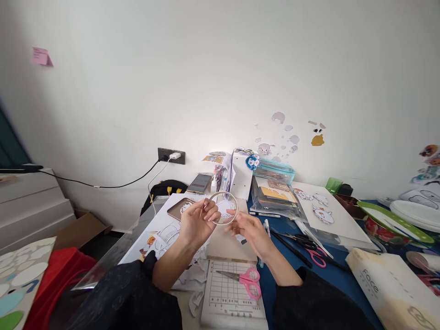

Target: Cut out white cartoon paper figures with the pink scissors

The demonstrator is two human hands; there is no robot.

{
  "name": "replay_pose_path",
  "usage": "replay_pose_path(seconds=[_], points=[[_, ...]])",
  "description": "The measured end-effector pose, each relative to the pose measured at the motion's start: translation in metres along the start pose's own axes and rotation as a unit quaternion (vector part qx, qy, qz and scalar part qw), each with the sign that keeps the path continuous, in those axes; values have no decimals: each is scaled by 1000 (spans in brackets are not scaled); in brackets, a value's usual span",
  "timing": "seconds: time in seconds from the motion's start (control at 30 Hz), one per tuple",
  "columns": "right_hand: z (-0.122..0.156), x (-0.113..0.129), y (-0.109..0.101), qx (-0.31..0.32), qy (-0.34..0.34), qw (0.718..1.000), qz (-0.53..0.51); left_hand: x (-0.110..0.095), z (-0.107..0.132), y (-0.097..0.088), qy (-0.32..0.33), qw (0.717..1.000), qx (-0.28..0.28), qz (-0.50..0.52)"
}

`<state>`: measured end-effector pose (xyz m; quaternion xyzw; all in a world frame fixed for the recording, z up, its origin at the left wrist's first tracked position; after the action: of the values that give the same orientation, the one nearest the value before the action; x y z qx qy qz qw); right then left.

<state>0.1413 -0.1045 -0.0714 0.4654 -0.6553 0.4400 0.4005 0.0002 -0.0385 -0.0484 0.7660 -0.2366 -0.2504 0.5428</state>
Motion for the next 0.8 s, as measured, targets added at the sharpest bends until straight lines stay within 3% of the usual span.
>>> replay_pose_path(seconds=[0.17, 0.33, 0.47, 0.67, 0.8], points=[[1, -2, 3, -72, 4, 993, -88, 6, 0, -2, 4, 999, -11, -46], [-3, -15, -9, -163, 21, 973, -163, 17, 2, -3, -14, 990, -35, -132], [-3, -9, -23, -195, 3, 959, -204, 24, 5, -4, -41, 976, -44, -208], [5, 18, -47, -132, -36, 955, -261, 27, 6, -6, -36, 966, -46, -250], [8, 20, -41, -39, -26, 954, -297, 27, 6, -8, -56, 972, -48, -224]])
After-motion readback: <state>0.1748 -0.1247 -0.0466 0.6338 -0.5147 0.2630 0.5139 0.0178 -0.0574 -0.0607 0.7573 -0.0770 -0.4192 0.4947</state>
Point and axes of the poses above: each hand's wrist, its own z-axis away from the middle knuckle, its own y-axis out of the palm, x = y × z, the point moved 3 cm from there along -z, towards the middle knuckle, and after that the axes turned 15 degrees about z, right-handed, at the moved point
